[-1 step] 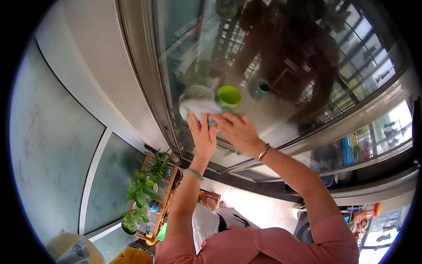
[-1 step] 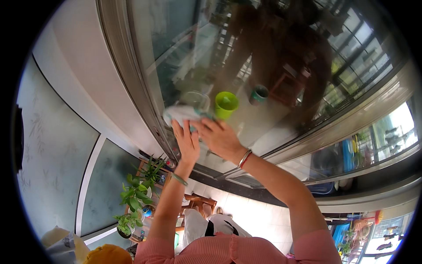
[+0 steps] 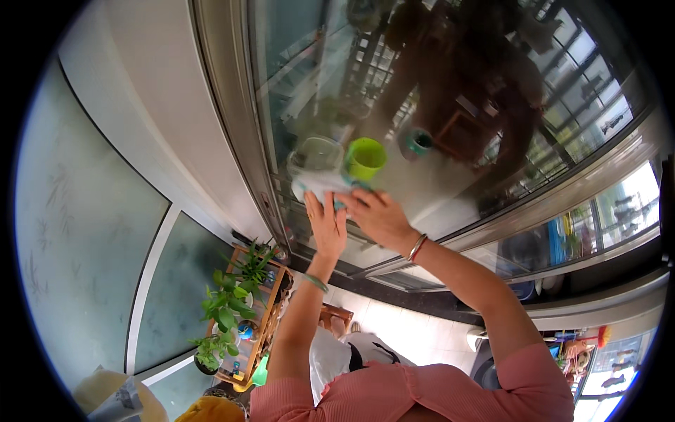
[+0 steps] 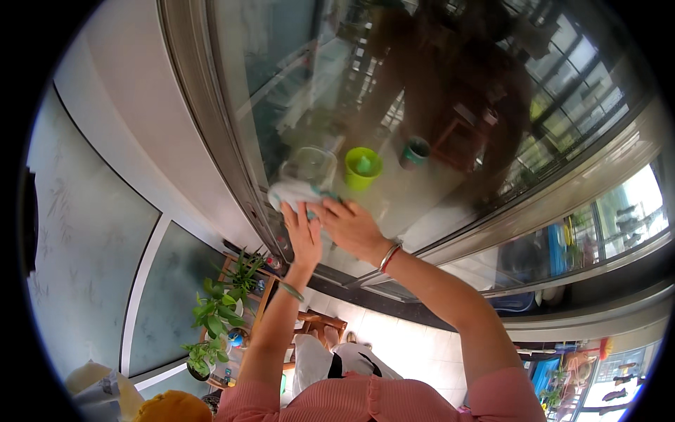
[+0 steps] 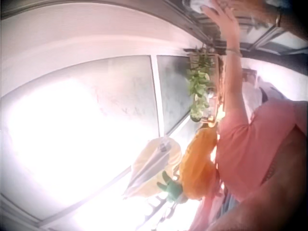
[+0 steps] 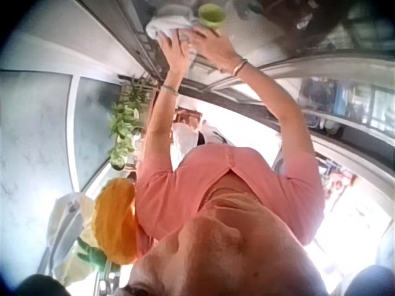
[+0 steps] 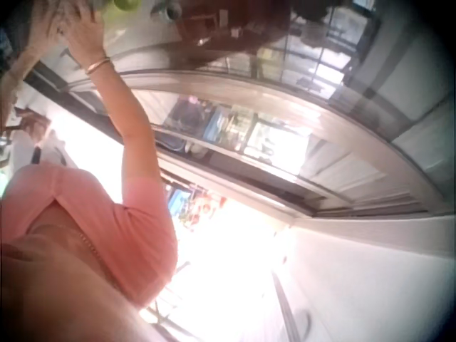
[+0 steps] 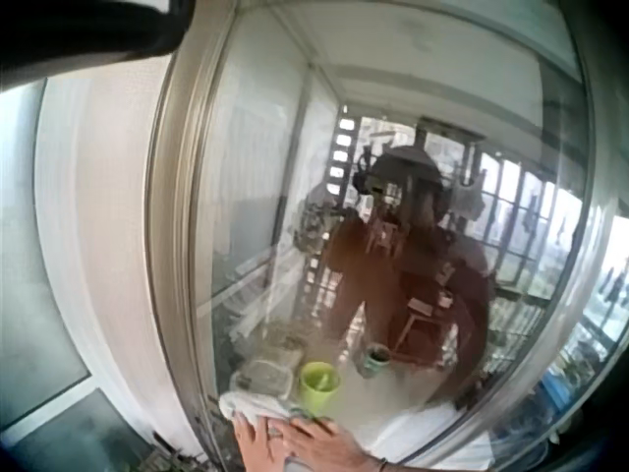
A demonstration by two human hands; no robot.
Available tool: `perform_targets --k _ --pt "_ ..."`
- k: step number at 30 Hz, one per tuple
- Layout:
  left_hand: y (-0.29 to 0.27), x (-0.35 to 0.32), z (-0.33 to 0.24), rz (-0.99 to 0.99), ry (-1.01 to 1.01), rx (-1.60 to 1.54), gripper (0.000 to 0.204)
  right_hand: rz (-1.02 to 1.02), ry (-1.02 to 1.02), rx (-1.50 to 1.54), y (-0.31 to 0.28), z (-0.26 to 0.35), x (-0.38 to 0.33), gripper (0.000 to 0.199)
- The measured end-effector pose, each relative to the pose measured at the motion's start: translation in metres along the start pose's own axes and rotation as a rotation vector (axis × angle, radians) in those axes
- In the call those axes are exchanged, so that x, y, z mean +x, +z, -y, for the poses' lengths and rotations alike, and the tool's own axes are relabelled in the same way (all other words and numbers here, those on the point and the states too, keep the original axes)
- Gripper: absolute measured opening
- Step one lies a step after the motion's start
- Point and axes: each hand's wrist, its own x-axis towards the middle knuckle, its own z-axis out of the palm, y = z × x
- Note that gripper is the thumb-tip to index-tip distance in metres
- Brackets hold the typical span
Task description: The person wipes a large glass sliding door with a cloth, moving systematically across the surface. They then rinse the cloth in a green bucket of water, wring it out, and resume wiping the glass. The task involves cleaning the window surface using a wet cloth.
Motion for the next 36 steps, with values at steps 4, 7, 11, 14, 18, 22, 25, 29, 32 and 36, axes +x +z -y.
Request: perform_targets --k 4,7,11,14,18,22,25,29,32,36 --pt "0.019 -0.051 0.004 0.073 -0.156 -0.103 0.06 0.168 -0.106 0.001 0.016 0.009 -0.022 0.033" --pt "0.024 -0.028 -0.014 -0.01 -0.073 -0.111 0.06 0.107 -0.027 0.076 -0.012 -0.006 -0.014 0.03" --pt "-0.004 0.088 -0.09 -0.192 0.186 -0.068 0.055 -0.106 0.059 -0.116 -0.082 -0.062 0.008 0.026" --pt "-0.061 0.193 -0.156 -0.311 0.396 0.029 0.049 -0.351 0.065 -0.162 -0.153 -0.103 0.062 0.021" --pt "-0.108 0.28 -0.211 -0.46 0.59 0.136 0.047 -0.612 0.136 -0.235 -0.206 -0.129 0.126 0.017" --pt "-0.111 0.295 -0.192 -0.486 0.624 0.131 0.047 -0.622 0.28 -0.322 -0.185 -0.115 0.145 0.028" --pt "-0.096 0.271 -0.142 -0.484 0.533 0.108 0.046 -0.678 0.172 -0.273 -0.14 -0.104 0.148 0.014" --pt "-0.071 0.2 -0.056 -0.461 0.283 0.112 0.052 -0.548 0.023 -0.141 -0.067 -0.06 0.143 0.016" --pt "-0.046 0.128 0.012 -0.388 0.101 0.039 0.055 -0.37 -0.028 -0.017 -0.008 -0.011 0.129 0.019" --pt "-0.008 0.002 0.068 -0.151 -0.32 -0.163 0.06 0.012 -0.219 0.044 0.056 0.035 0.081 0.017"
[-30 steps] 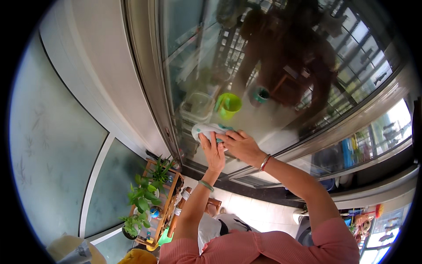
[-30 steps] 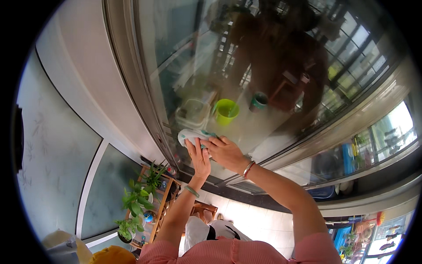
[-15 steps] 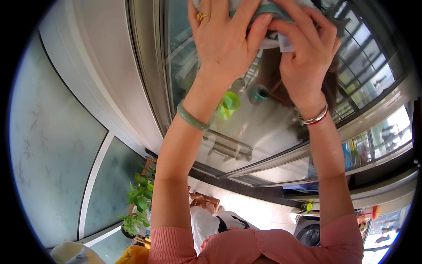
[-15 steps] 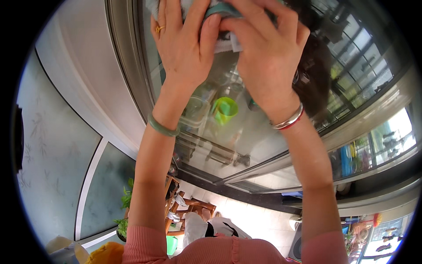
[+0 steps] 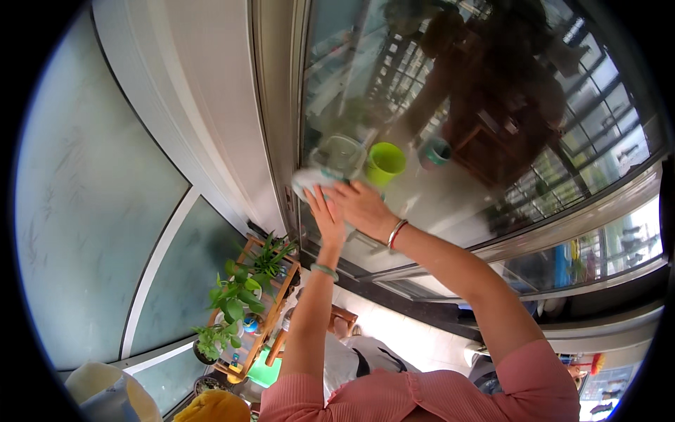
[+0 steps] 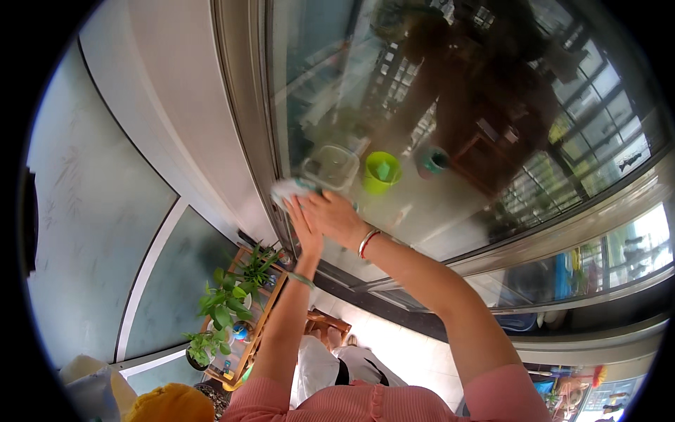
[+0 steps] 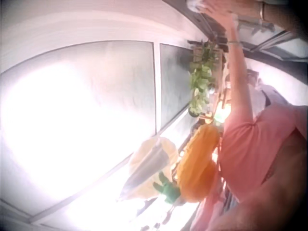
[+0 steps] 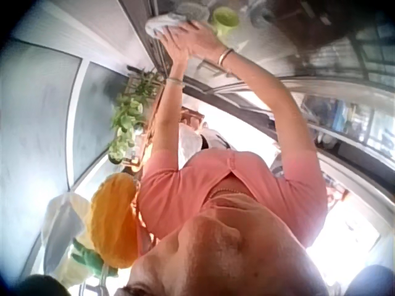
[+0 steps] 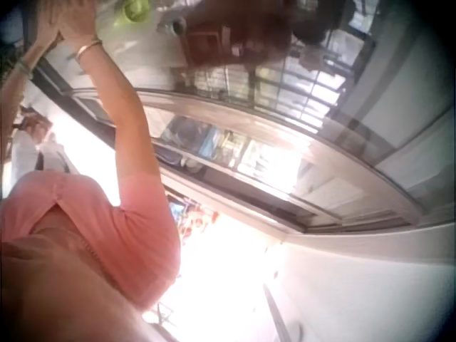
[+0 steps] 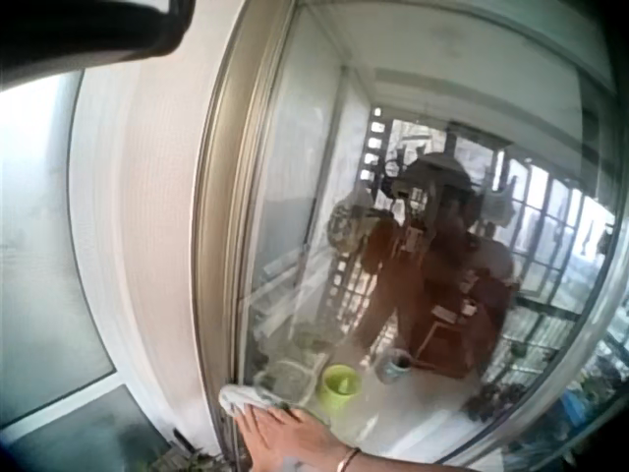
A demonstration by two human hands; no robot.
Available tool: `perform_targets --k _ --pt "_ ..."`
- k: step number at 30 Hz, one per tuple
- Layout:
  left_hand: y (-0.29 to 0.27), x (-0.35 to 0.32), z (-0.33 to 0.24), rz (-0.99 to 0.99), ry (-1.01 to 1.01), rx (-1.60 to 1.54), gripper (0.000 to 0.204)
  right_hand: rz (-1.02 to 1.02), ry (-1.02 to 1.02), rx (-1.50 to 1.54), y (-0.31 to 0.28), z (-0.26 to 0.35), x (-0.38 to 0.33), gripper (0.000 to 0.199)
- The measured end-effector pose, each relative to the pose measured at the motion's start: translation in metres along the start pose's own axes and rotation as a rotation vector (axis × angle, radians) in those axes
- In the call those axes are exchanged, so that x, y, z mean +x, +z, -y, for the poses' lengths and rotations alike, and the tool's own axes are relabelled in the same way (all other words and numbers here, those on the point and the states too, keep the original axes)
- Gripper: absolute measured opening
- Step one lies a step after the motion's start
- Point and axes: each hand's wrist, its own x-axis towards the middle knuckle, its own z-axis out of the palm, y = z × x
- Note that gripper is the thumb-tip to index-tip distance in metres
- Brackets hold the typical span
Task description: The person wipes a large glass sliding door with a cloth, moving systematically across the surface. They then rinse the cloth in a green bucket of water, wring it out, and resume wiping the glass. The task involves cleaning the window surface using a wet cloth.
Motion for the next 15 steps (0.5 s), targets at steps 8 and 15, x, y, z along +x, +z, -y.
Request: perform_targets --k 8,15 --pt "0.04 -0.031 -0.057 -0.018 0.015 -0.092 0.059 0.187 -0.014 -0.01 -0.043 -0.026 -0.05 0.027" --pt "-0.017 0.164 -0.278 -0.249 0.66 0.051 0.052 -0.387 0.133 -0.334 -0.222 -0.136 0.022 0.027"
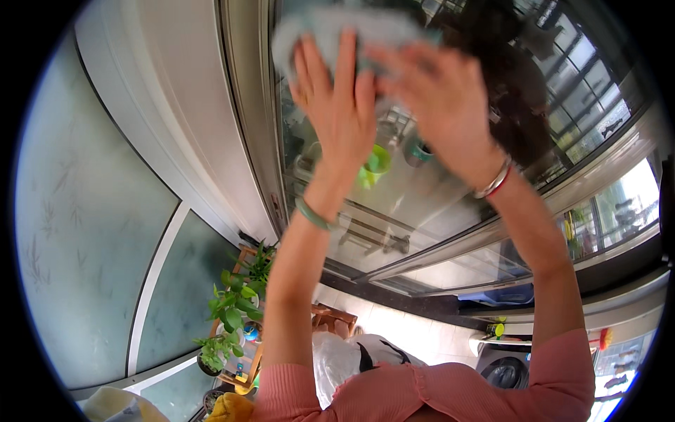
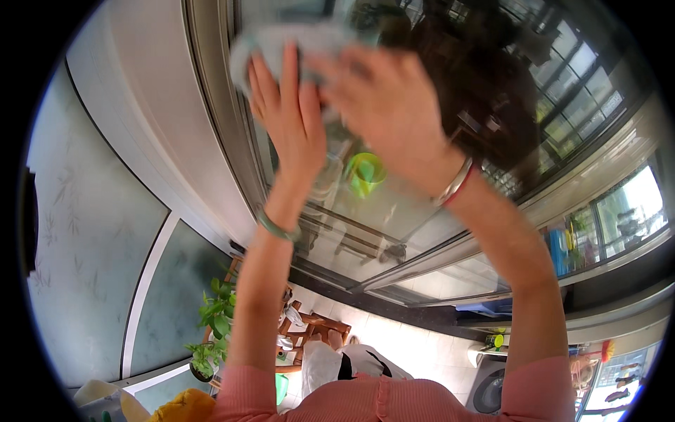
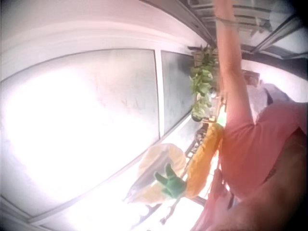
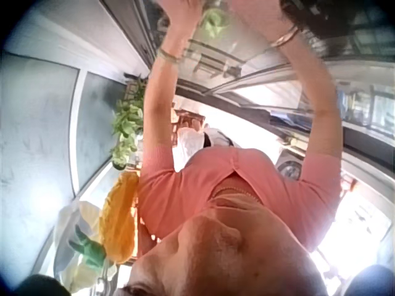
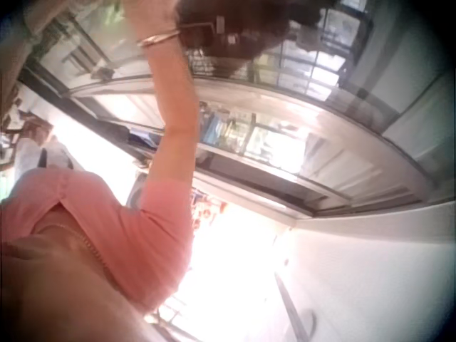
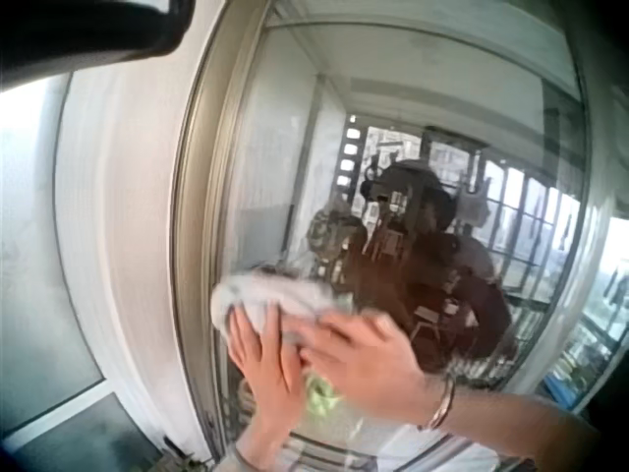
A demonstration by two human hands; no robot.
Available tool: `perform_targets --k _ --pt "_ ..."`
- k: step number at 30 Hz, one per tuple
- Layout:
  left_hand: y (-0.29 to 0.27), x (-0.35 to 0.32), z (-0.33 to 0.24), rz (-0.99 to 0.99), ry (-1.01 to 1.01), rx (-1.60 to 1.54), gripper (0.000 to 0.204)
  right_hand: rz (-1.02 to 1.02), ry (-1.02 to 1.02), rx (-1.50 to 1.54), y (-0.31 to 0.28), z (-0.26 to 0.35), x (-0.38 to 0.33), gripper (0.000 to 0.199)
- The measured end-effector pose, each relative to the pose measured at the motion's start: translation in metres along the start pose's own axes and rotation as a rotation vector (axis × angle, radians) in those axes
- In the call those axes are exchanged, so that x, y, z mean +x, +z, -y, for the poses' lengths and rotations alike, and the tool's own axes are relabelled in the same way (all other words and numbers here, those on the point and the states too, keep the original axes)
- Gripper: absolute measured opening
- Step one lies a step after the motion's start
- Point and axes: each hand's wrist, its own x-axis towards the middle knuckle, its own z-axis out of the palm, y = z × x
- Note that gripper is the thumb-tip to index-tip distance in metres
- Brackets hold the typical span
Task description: The person wipes a large glass sliding door with a cloth, moving systematically across the surface. They then rinse the cloth in a green bucket of water, wring it out, and resume wiping the glass. The task involves cleaning the window surface using a wet cloth.
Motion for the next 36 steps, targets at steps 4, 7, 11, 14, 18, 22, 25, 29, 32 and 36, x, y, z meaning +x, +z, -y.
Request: perform_targets --k 4,7,11,14,18,22,25,29,32,36 --pt "0.008 0.09 -0.016 -0.092 0.199 0.107 0.049 -0.227 0.138 0.019 -0.02 -0.032 0.052 0.017" --pt "0.006 0.073 0.004 -0.111 0.195 0.085 0.047 -0.271 0.137 -0.053 0.017 -0.016 0.043 0.022" --pt "-0.006 -0.021 0.067 -0.016 0.085 0.122 0.048 -0.17 0.154 0.074 0.075 0.055 0.0 0.024" --pt "-0.006 -0.116 0.102 0.019 -0.102 0.089 0.051 0.02 0.12 0.15 0.101 0.105 -0.045 0.024" --pt "-0.015 -0.252 0.143 0.054 -0.416 0.075 0.06 0.24 -0.032 0.24 0.132 0.174 -0.088 0.023" --pt "-0.019 -0.332 0.13 0.125 -0.809 -0.046 0.066 0.484 -0.216 0.325 0.161 0.215 -0.118 0.021" --pt "-0.008 -0.313 0.112 0.067 -0.862 -0.131 0.066 0.499 -0.215 0.346 0.166 0.205 -0.123 0.018" --pt "-0.006 -0.22 0.099 0.016 -0.622 -0.086 0.065 0.351 -0.153 0.282 0.134 0.147 -0.069 0.018" --pt "-0.002 -0.11 0.071 -0.038 -0.34 -0.063 0.059 0.099 -0.092 0.155 0.083 0.08 -0.01 0.015" --pt "-0.002 0.025 0.027 0.016 0.021 0.035 0.052 -0.083 0.069 0.034 0.037 0.015 0.038 0.015"
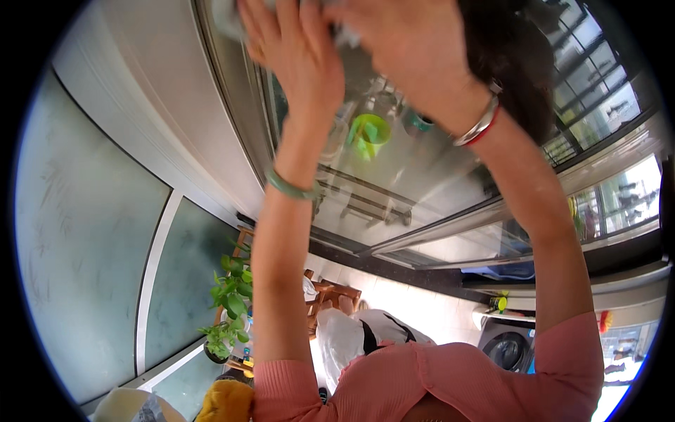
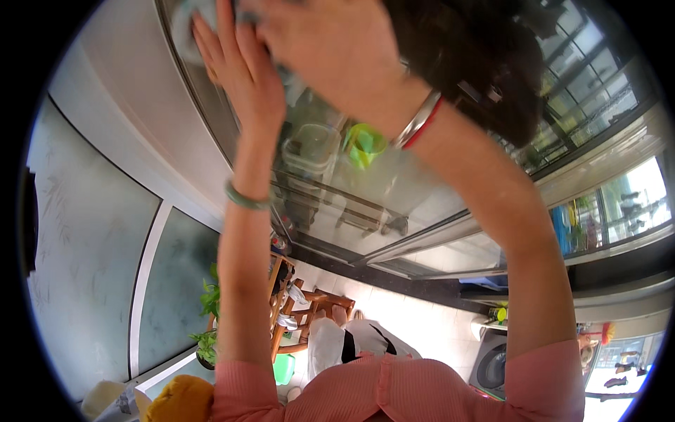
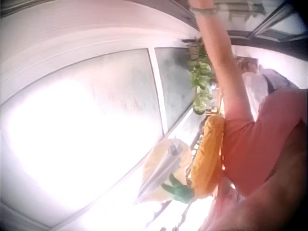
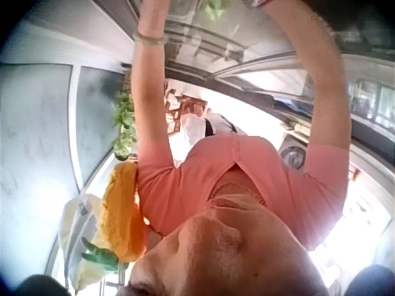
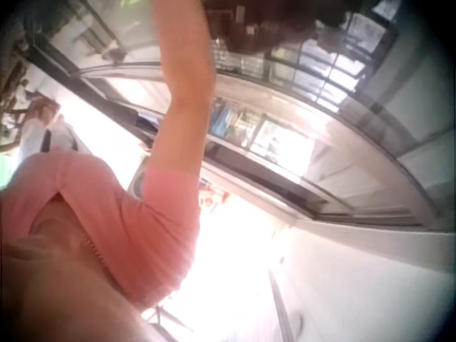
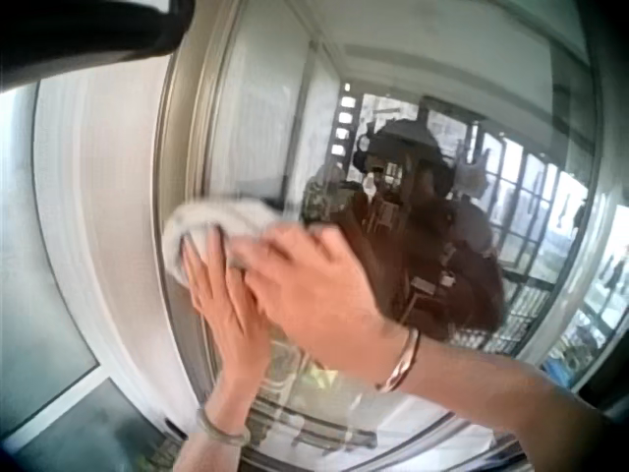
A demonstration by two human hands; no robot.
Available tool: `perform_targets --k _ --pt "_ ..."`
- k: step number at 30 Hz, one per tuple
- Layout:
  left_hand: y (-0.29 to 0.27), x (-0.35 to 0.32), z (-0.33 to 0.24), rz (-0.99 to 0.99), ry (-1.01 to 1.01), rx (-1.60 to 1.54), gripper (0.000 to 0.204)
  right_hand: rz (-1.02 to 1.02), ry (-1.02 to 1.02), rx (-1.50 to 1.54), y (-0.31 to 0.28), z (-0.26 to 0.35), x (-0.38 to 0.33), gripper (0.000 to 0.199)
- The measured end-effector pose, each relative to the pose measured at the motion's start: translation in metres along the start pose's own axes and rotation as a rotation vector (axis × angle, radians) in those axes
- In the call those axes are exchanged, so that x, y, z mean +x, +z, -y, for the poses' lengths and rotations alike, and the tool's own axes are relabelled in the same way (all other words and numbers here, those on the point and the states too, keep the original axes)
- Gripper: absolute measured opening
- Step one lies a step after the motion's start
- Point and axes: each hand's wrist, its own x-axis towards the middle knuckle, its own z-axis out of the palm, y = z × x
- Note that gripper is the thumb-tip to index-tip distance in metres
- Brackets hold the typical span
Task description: The person wipes a large glass sliding door with a cloth, moving systematically across the surface. They then rinse the cloth in a green bucket of water, wring it out, and resume wiping the glass. The task involves cleaning the window surface using a wet cloth.
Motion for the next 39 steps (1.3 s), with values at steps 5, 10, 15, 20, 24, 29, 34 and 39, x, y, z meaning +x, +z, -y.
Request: perform_targets --k 5,10,15,20,24,29,34,39 --pt "0.013 0.039 -0.002 -0.168 0.125 -0.007 0.046 -0.224 0.078 0.02 0.0 -0.012 0.012 0.021" --pt "0.001 -0.074 0.055 -0.075 -0.023 -0.079 0.048 -0.061 0.107 0.065 0.047 0.056 -0.056 0.026" --pt "-0.009 -0.301 0.087 0.16 -0.5 -0.092 0.061 0.408 -0.127 0.15 0.074 0.136 -0.169 0.033" --pt "-0.004 -0.426 -0.006 0.327 -1.069 -0.338 0.063 0.822 -0.22 0.3 0.066 0.172 -0.283 0.023" --pt "0.018 -0.403 -0.061 0.251 -0.934 -0.39 0.063 0.812 -0.149 0.303 0.014 0.122 -0.277 0.019" --pt "0.035 -0.256 -0.063 0.153 -0.341 -0.264 0.059 0.509 -0.117 0.109 -0.05 0.029 -0.196 0.026" --pt "0.036 -0.048 -0.077 -0.004 0.237 -0.148 0.046 0.107 -0.063 -0.135 -0.085 -0.046 -0.11 0.02" --pt "0.046 0.03 -0.082 -0.08 0.549 -0.14 0.042 -0.277 -0.069 -0.159 -0.076 -0.077 -0.078 0.02"
